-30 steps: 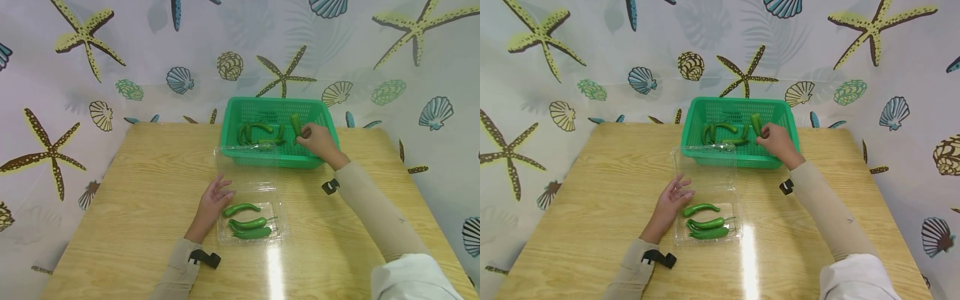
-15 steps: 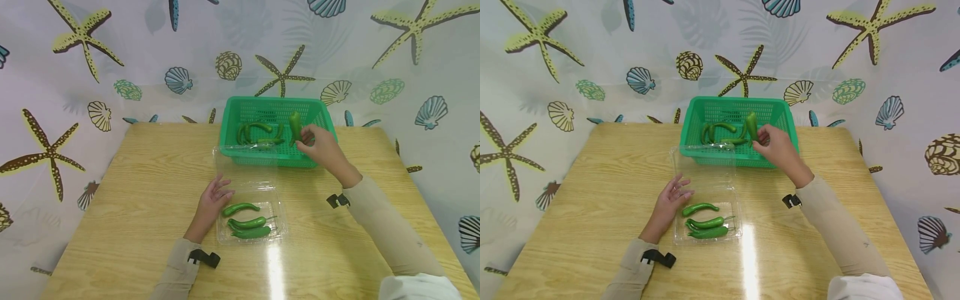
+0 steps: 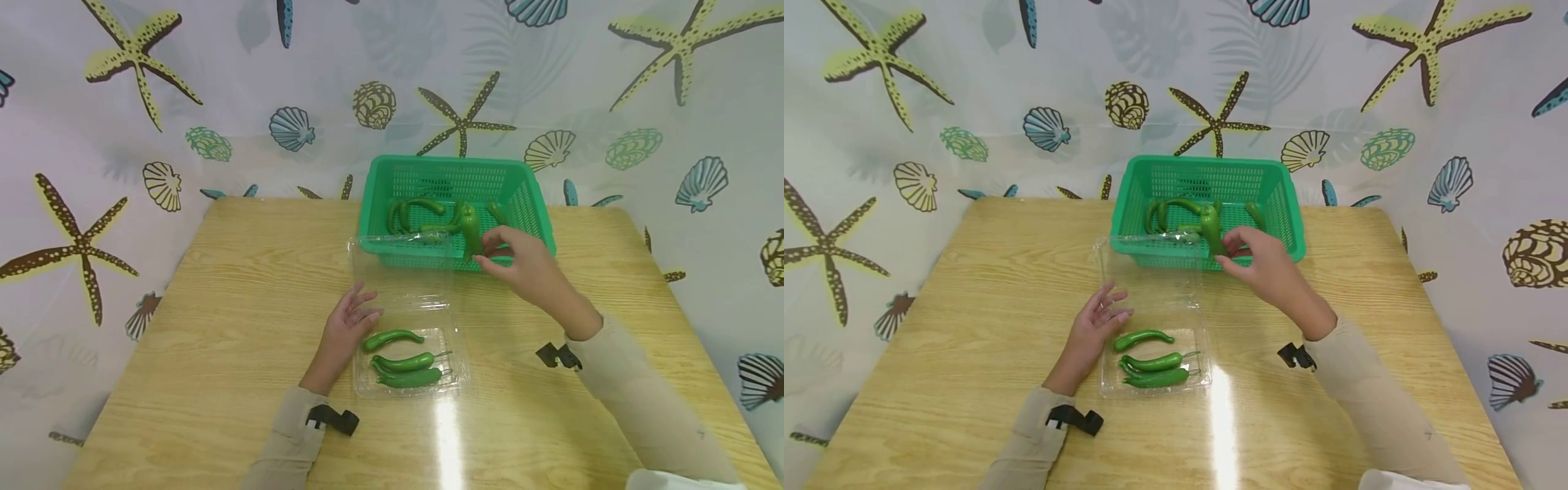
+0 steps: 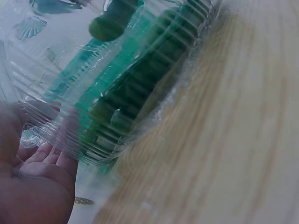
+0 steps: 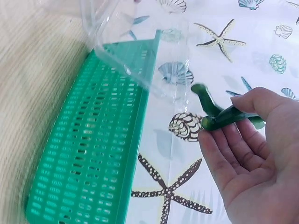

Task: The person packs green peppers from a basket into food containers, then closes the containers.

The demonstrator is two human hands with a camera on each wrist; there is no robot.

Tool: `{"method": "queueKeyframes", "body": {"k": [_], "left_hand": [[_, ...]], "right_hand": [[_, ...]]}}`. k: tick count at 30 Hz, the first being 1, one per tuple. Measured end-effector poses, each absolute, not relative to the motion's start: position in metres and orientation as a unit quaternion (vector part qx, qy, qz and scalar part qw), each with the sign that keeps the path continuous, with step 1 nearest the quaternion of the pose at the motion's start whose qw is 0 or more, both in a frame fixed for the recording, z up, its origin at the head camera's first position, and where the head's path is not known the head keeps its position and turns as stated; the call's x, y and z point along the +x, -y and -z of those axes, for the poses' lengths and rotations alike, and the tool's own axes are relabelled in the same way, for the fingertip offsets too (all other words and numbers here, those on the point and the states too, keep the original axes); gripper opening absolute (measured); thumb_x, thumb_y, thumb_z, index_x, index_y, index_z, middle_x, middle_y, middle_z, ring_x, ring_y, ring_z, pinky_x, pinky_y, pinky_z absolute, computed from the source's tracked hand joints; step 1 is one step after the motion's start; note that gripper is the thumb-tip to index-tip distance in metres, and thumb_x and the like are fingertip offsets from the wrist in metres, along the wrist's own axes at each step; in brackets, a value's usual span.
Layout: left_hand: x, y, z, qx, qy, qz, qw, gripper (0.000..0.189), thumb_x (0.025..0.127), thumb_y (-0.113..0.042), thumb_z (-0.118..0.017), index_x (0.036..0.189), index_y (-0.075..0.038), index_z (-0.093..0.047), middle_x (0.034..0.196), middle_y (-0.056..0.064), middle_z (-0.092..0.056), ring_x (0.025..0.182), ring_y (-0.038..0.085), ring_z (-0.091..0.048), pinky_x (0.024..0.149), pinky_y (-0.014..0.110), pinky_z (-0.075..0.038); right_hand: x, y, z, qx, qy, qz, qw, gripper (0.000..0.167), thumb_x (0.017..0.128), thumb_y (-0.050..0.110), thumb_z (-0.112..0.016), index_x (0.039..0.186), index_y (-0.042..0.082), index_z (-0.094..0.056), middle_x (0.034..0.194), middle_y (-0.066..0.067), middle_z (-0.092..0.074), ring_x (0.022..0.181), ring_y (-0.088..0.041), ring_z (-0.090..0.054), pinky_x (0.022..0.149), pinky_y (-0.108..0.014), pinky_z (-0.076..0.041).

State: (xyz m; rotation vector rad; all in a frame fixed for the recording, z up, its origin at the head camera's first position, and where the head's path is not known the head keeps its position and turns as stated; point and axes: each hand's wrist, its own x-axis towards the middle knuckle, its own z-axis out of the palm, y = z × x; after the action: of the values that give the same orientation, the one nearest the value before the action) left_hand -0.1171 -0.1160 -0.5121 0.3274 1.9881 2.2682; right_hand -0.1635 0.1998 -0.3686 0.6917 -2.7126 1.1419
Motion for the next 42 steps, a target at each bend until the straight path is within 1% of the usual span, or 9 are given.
{"method": "queueKeyframes", "body": {"k": [6,10,14,18,21,25,31,36,42], "left_hand": [[-0.116,0.116,0.505,0.099,-0.648,-0.752,0.071,0.067,0.09,-0.003,-0.059,0.146,-0.01,-0.024,0.138,0.022,-0.039,0.114,0.029,-0.053,0.093,0.029,-0.047],[-0.117,0.116,0.509,0.097,-0.649,-0.751,0.069,0.067,0.09,-0.006,-0.06,0.146,-0.01,-0.024,0.138,0.02,-0.04,0.114,0.029,-0.053,0.093,0.029,-0.047],[-0.118,0.116,0.514,0.102,-0.653,-0.748,0.06,0.07,0.089,-0.011,-0.063,0.147,-0.008,-0.022,0.137,0.019,-0.042,0.112,0.026,-0.054,0.093,0.029,-0.047],[-0.119,0.116,0.518,0.107,-0.651,-0.749,0.056,0.071,0.089,-0.013,-0.063,0.147,-0.008,-0.022,0.137,0.019,-0.042,0.112,0.026,-0.054,0.093,0.03,-0.047],[-0.118,0.116,0.517,0.105,-0.648,-0.752,0.061,0.07,0.089,-0.013,-0.063,0.147,-0.012,-0.024,0.138,0.019,-0.041,0.113,0.027,-0.054,0.093,0.029,-0.047],[-0.117,0.117,0.509,0.1,-0.642,-0.757,0.071,0.067,0.09,-0.008,-0.061,0.146,-0.014,-0.024,0.139,0.02,-0.039,0.115,0.032,-0.051,0.094,0.029,-0.046],[-0.11,0.116,0.49,0.1,-0.647,-0.752,0.076,0.067,0.091,-0.003,-0.058,0.147,-0.008,-0.021,0.139,0.025,-0.036,0.116,0.036,-0.049,0.094,0.029,-0.046],[-0.109,0.116,0.487,0.1,-0.651,-0.749,0.074,0.067,0.091,-0.002,-0.058,0.147,-0.008,-0.022,0.139,0.025,-0.037,0.115,0.034,-0.051,0.094,0.028,-0.046],[-0.11,0.115,0.488,0.1,-0.647,-0.752,0.076,0.067,0.091,-0.001,-0.058,0.147,-0.009,-0.022,0.139,0.025,-0.036,0.115,0.033,-0.051,0.094,0.029,-0.046]], "right_hand": [[-0.147,-0.193,0.371,0.278,0.872,-0.402,0.02,0.02,0.085,0.02,-0.069,0.099,0.01,-0.06,0.097,0.001,-0.06,0.09,-0.014,-0.062,0.079,-0.032,-0.054],[-0.139,-0.188,0.375,0.313,0.858,-0.408,-0.004,0.017,0.085,0.02,-0.07,0.097,0.013,-0.06,0.094,0.005,-0.059,0.091,-0.01,-0.06,0.08,-0.029,-0.053],[-0.132,-0.183,0.378,0.332,0.849,-0.411,-0.032,0.018,0.084,0.017,-0.071,0.097,0.015,-0.059,0.093,0.007,-0.059,0.091,-0.009,-0.06,0.081,-0.027,-0.052],[-0.126,-0.178,0.382,0.343,0.847,-0.401,-0.061,0.018,0.083,0.019,-0.072,0.096,0.017,-0.059,0.093,0.009,-0.06,0.092,-0.008,-0.06,0.082,-0.03,-0.053],[-0.124,-0.174,0.387,0.35,0.85,-0.383,-0.086,0.016,0.084,0.02,-0.071,0.096,0.019,-0.06,0.093,0.011,-0.061,0.092,-0.007,-0.06,0.082,-0.03,-0.053],[-0.124,-0.169,0.396,0.365,0.852,-0.355,-0.12,0.014,0.085,0.018,-0.069,0.097,0.02,-0.061,0.094,0.012,-0.061,0.093,-0.007,-0.061,0.082,-0.031,-0.053],[-0.123,-0.158,0.409,0.393,0.85,-0.312,-0.161,0.01,0.087,0.017,-0.067,0.096,0.017,-0.062,0.093,0.01,-0.061,0.092,-0.007,-0.06,0.081,-0.036,-0.053],[-0.122,-0.148,0.419,0.408,0.854,-0.274,-0.172,0.008,0.087,0.018,-0.068,0.094,0.017,-0.064,0.09,0.011,-0.06,0.086,-0.006,-0.059,0.076,-0.034,-0.053],[-0.122,-0.138,0.431,0.422,0.863,-0.227,-0.161,0.008,0.087,0.019,-0.066,0.094,0.016,-0.065,0.092,0.01,-0.059,0.085,-0.007,-0.057,0.075,-0.026,-0.051]]}}
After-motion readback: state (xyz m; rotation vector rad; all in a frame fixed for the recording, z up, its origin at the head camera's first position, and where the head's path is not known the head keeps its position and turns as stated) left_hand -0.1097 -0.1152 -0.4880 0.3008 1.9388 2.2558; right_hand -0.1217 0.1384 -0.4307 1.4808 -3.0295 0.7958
